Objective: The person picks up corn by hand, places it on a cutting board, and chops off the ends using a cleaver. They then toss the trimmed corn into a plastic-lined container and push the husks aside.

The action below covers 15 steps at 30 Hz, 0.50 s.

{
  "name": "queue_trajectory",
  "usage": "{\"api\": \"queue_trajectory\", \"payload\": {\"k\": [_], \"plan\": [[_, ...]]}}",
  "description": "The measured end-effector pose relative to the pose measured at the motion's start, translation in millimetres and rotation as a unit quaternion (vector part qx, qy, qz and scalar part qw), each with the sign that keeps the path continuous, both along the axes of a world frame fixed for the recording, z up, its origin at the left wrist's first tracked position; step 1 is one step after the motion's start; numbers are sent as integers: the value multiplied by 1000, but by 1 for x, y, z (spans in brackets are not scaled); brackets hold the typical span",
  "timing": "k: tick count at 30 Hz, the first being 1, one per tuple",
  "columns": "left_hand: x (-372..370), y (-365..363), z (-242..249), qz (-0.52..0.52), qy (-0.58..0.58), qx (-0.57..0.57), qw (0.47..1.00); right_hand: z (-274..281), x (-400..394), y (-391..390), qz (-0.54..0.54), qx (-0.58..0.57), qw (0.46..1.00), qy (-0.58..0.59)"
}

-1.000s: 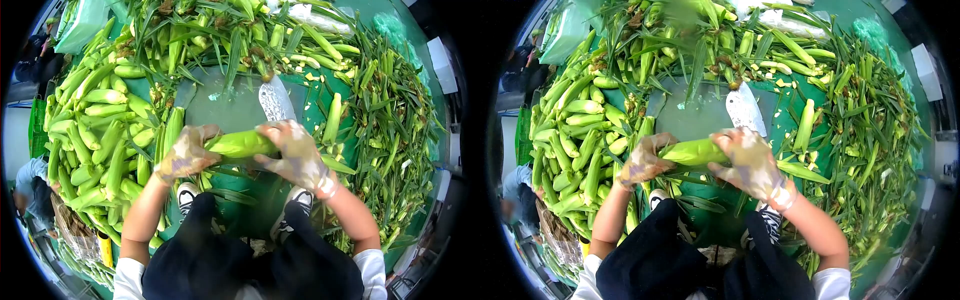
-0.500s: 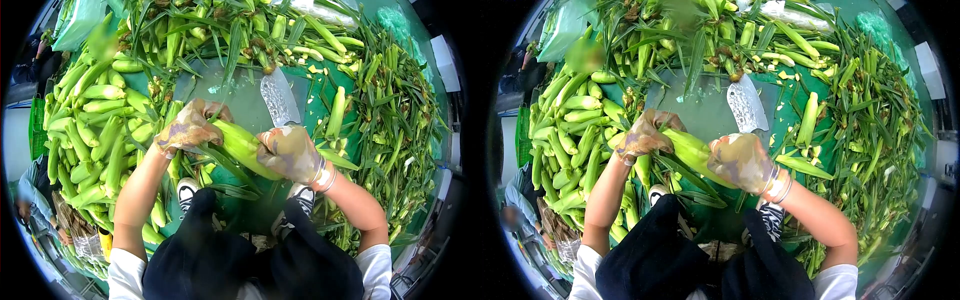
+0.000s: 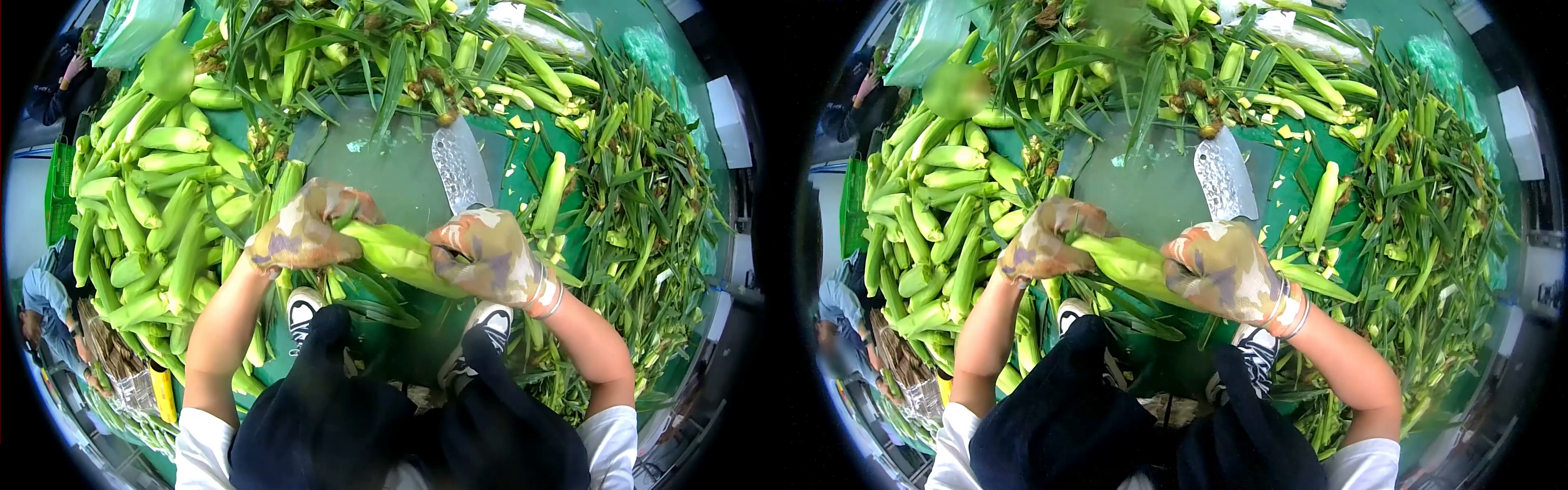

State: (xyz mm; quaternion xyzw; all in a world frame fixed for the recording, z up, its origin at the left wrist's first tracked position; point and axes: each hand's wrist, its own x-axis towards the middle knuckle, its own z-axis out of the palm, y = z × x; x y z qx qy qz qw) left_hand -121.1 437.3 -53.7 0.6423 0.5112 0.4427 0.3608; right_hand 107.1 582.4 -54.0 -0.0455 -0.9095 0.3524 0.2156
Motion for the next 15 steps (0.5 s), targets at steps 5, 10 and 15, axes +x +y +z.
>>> {"api": "queue_trajectory", "payload": {"k": [5,10,15], "plan": [[-10,-10,-11,-70,65,131,987,3,2,-4,33,8,999,-24],[1,-53,15,171,31,-177,969,4,1,-19,-63,37,995,-63],[-40,-132,-8,384,-145,-99,906,-13,51,15,-170,-136,931,-294]]}}
